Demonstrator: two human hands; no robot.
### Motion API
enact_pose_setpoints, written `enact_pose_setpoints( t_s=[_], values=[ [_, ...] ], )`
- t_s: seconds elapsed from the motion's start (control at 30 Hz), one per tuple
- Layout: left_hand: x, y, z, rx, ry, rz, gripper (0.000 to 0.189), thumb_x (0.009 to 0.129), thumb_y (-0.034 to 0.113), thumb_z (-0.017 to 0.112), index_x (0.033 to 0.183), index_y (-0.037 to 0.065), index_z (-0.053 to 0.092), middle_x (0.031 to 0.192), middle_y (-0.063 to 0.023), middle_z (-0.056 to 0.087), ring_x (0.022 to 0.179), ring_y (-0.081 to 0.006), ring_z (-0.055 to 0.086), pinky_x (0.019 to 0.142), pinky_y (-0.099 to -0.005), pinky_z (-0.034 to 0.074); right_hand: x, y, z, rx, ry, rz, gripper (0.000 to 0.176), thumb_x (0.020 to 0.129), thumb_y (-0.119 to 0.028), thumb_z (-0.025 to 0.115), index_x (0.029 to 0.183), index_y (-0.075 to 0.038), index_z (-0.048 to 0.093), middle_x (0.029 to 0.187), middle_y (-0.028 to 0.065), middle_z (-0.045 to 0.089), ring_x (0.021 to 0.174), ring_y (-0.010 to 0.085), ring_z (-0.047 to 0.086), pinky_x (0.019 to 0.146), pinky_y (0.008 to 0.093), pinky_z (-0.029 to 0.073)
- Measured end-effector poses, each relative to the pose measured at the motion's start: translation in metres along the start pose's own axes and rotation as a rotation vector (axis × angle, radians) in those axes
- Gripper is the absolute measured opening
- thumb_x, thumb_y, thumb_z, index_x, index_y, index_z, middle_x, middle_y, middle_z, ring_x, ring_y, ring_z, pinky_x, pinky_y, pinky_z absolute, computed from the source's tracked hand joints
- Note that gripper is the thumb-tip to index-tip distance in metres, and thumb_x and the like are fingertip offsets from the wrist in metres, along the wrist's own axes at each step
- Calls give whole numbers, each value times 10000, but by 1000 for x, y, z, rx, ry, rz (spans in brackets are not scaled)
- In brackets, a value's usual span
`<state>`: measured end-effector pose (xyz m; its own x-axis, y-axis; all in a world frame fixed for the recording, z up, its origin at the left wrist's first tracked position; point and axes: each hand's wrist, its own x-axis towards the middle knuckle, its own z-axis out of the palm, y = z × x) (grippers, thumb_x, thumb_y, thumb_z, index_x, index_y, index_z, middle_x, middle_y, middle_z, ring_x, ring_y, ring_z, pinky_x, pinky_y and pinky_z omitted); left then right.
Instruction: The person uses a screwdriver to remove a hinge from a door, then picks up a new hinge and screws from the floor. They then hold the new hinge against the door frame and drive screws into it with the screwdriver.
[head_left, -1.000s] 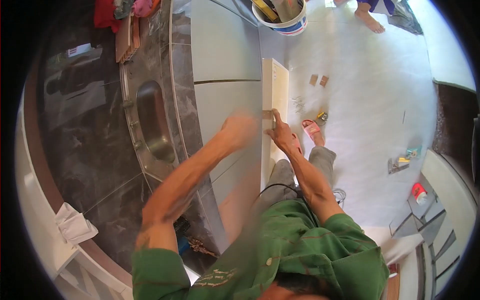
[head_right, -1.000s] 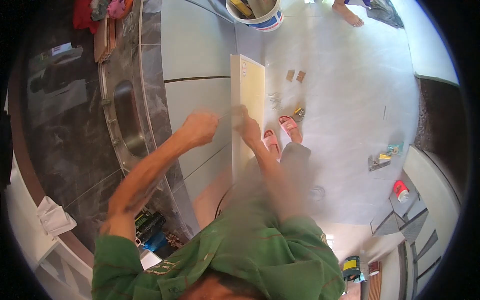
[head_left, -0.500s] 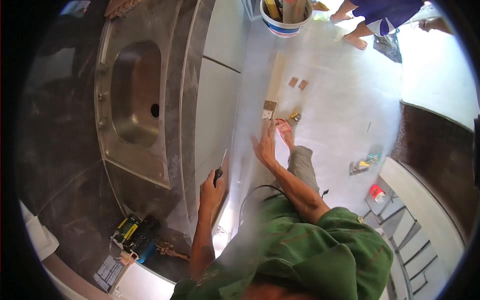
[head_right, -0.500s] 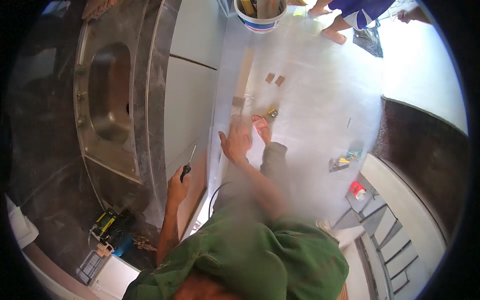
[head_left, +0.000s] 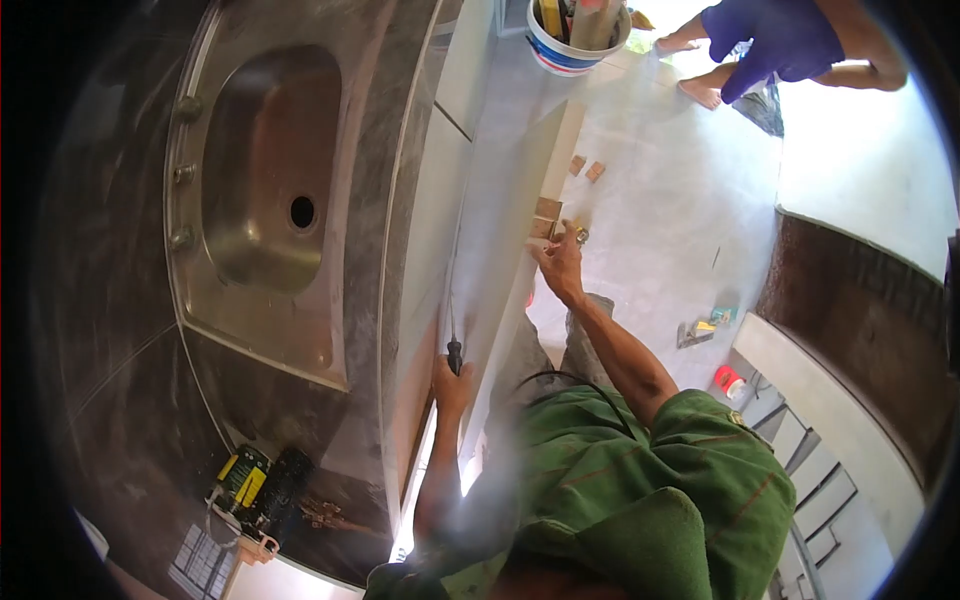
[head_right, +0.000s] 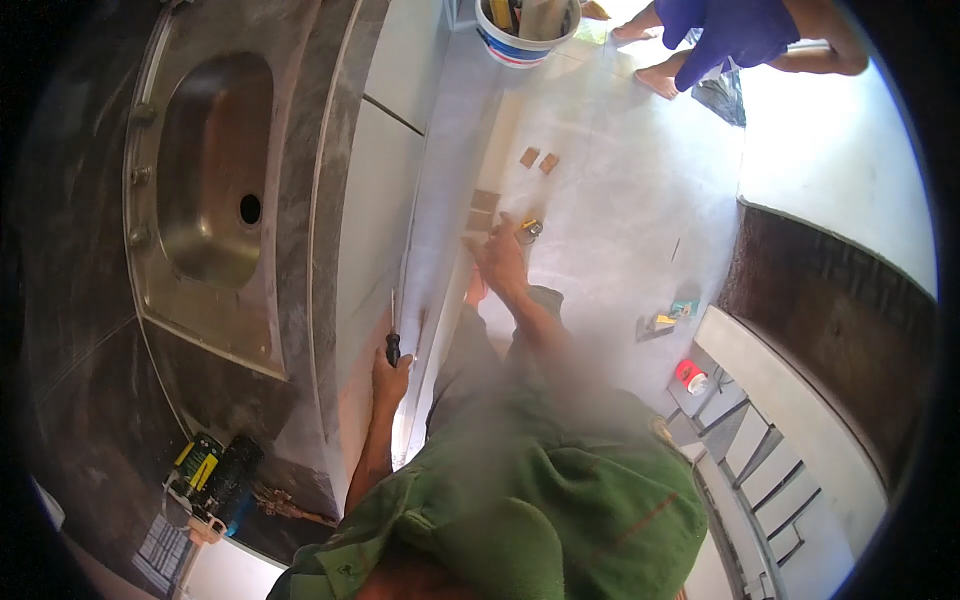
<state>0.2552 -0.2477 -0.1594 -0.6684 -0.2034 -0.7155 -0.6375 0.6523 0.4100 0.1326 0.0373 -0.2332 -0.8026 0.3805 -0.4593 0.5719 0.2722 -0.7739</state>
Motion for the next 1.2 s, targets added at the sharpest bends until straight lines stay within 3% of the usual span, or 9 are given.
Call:
enact_pose_setpoints(
  t_s=[0.13,0.17,0.27,0.37,0.57,0.67,0.83,1.03,1.2],
  values=[
    [35,9,40,-247,-82,-15,454,818,260,711,1104,-15,490,853,-104,595,722,-203,598,655,-357,491,9,-23,7,-47,75,70,758,784,-310,781,1337,47,404,943,215,658,931,307,652,792,420,509],
    [38,14,57,-397,-118,-84,414,853,270,682,1102,10,479,899,-96,587,763,-182,598,657,-323,504,15,-10,17,-123,148,84,558,751,-239,823,1133,36,524,735,116,601,683,213,597,647,351,502],
    [41,-6,85,-297,-52,38,385,872,265,666,1103,27,470,947,-87,591,803,-186,602,673,-312,518,15,1,29,-119,253,-37,504,731,-254,836,1027,34,549,727,105,597,656,200,585,629,334,494],
    [36,-11,84,-283,-38,19,367,883,252,657,1104,32,463,960,-74,593,815,-184,594,674,-306,521,12,-8,16,47,179,75,482,726,-277,837,964,28,549,732,90,596,652,185,568,606,325,477],
    [22,20,59,-105,-87,45,426,898,266,659,1147,-12,455,1021,-143,618,924,-272,620,807,-394,489,-3,-34,-3,-52,-43,-2,519,740,-326,821,987,43,554,728,75,590,659,178,548,596,338,454],
    [28,23,50,37,-30,80,483,911,296,645,1208,-25,439,1044,-203,606,958,-360,614,862,-440,464,-4,-19,23,143,15,69,514,773,-341,786,1007,50,549,727,99,592,676,202,564,628,357,462],
    [37,37,38,29,25,246,550,931,314,606,1290,-42,387,1077,-280,574,1020,-459,574,893,-481,439,3,-22,38,-7,106,-131,366,877,-282,689,949,37,525,709,179,600,663,326,596,624,436,465],
    [44,58,24,100,39,99,489,919,215,592,1266,-69,398,1200,-318,536,1140,-480,524,961,-501,407,16,-40,60,-34,5,-53,362,927,-330,617,906,20,529,661,236,609,655,414,625,604,500,461],
    [47,42,36,119,196,252,422,923,185,598,1211,-58,407,1111,-296,529,1067,-469,530,912,-520,412,27,-44,59,-79,-67,-105,400,894,-357,652,939,18,520,714,237,622,711,422,635,635,488,481]
  ],
)
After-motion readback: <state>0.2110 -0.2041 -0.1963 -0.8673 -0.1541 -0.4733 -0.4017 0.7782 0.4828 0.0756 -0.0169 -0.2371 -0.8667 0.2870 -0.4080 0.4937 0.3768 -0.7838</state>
